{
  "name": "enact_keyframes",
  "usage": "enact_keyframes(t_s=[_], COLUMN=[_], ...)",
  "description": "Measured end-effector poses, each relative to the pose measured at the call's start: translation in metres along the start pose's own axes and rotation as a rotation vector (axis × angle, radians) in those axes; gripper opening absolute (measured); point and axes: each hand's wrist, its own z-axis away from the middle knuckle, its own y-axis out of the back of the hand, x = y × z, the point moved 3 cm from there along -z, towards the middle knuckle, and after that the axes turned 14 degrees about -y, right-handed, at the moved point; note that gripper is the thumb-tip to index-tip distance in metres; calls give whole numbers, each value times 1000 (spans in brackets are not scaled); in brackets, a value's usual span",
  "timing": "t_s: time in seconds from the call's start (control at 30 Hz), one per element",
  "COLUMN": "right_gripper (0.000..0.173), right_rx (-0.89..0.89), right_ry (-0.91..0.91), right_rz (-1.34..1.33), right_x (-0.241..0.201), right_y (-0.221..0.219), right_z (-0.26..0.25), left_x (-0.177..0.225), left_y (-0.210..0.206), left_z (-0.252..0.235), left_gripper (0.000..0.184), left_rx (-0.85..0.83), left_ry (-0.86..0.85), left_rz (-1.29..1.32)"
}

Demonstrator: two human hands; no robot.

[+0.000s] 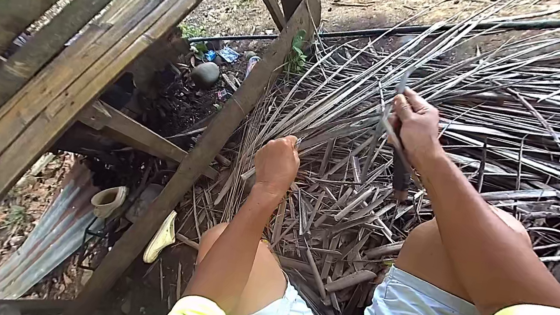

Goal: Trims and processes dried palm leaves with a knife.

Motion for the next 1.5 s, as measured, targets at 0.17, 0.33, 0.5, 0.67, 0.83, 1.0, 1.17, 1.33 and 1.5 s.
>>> enact_keyframes(t_s=[0.17, 0.33, 0.5, 0.67, 0.83, 1.0, 1.17, 1.33, 1.5], right_gripper=[48, 54, 48, 45, 40, 51, 52, 47, 45], right_rx=[-400, -458, -291, 63, -5, -527, -557, -402, -362], right_ry=[-9, -16, -150, -165, -118, -178, -108, -71, -130], right_rz=[171, 223, -84, -274, -205, 92, 72, 25, -206], right_x=[18, 27, 18, 14, 7, 19, 31, 24, 15], right_y=[-57, -72, -43, 9, -3, -64, -77, -69, -49], right_z=[60, 60, 30, -12, 15, 67, 60, 46, 29], left_x=[-2, 1, 0, -8, -5, 0, 9, 24, 27], left_y=[-19, -20, -16, -5, -3, -11, -13, -8, -1], left_z=[-15, -17, -12, -5, -6, -14, -9, -8, -5], left_gripper=[30, 26, 24, 24, 35, 45, 38, 36, 35], left_rx=[-86, -46, -74, -108, -105, -138, -63, -11, 23], left_ry=[42, 31, -21, -11, 24, 27, -44, -8, -42], left_rz=[191, 353, 385, 289, 98, 73, 74, -12, 17])
